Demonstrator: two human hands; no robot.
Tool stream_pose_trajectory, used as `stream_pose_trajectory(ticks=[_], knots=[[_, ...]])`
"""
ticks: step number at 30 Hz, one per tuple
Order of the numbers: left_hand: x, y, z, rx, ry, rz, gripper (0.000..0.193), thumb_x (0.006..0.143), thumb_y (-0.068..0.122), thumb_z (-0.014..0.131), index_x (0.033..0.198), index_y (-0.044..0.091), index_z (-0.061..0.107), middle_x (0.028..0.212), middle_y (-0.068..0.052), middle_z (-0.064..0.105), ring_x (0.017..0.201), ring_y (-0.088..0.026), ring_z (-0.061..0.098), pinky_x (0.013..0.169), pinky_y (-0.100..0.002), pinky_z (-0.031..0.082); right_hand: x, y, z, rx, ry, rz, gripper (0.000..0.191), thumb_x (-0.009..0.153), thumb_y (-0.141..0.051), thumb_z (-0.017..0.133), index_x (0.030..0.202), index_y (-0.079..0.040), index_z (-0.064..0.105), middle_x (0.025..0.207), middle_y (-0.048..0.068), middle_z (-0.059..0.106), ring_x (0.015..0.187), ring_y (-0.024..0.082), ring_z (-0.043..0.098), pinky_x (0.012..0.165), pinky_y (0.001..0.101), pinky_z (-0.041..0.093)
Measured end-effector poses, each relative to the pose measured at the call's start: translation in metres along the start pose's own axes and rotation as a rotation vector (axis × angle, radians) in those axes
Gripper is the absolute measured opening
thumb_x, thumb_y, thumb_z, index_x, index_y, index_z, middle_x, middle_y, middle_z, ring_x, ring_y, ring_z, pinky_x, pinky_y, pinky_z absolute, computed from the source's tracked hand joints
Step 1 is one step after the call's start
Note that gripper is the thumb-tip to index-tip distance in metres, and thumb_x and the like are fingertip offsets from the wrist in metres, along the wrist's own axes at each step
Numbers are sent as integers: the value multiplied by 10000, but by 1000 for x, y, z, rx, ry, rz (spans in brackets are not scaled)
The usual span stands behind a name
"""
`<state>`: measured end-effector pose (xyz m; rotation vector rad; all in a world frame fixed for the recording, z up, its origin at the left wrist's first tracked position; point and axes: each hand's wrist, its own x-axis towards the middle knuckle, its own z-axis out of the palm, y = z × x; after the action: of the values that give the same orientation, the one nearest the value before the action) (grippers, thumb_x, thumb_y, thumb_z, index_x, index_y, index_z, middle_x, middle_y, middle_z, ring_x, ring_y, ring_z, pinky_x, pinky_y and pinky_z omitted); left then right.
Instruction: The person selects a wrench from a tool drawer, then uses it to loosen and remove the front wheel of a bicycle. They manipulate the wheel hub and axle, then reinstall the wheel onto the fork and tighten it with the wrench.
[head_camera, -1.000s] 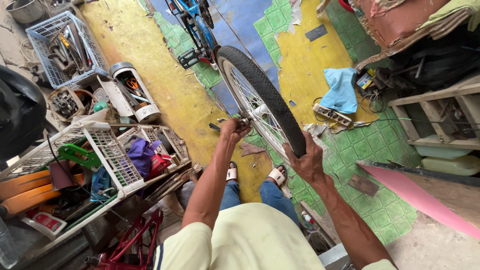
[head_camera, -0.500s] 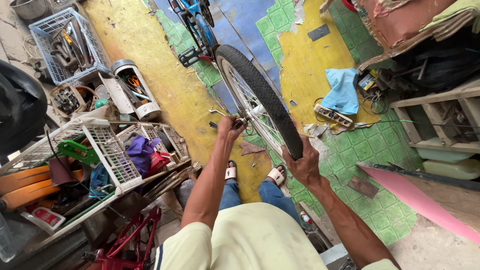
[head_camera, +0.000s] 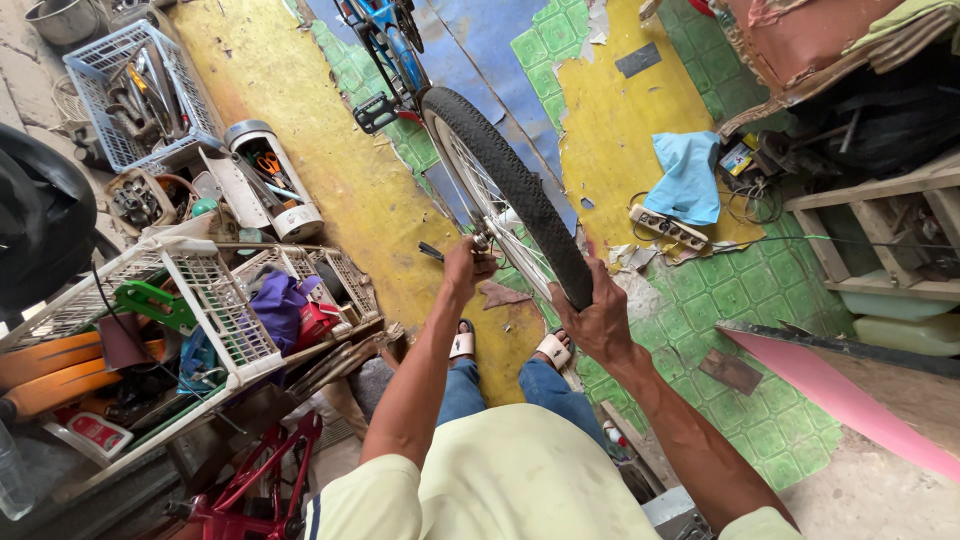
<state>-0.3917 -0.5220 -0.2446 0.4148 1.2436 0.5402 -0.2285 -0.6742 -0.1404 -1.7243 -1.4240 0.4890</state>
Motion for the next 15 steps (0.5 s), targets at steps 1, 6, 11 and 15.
stream_pose_trajectory(ticks=[1,6,11,15], knots=[[-4,-3,2,175,85,70,501,1080,388,370,842,26,622,735,-163,649,628,-256,625,669,-456,546,-1,0,-1,5,0,-5,407,917,-188,774,1182,6,532,845,188,658,736,339,703,651,440,554],[-3,-15,5,854,417,258,801,1075,636,286,602,86,625,610,-104,605,595,-273,552,643,-471,423,6,-2,-6,4,-49,32,427,913,-194,777,1201,11,536,831,178,662,734,338,708,643,434,556],[-3,-37,6,760,408,229,873,1044,733,320,602,21,566,554,-68,518,498,-226,445,524,-441,369,21,-8,-9,26,-55,-30,439,891,-203,782,1218,4,576,906,177,661,751,313,710,651,422,562],[-12,-40,-5,219,323,65,727,970,778,371,712,152,635,557,25,446,494,-168,393,467,-404,367,22,-5,-9,41,-109,15,428,881,-252,794,1175,-22,584,848,132,637,695,257,681,635,390,557]])
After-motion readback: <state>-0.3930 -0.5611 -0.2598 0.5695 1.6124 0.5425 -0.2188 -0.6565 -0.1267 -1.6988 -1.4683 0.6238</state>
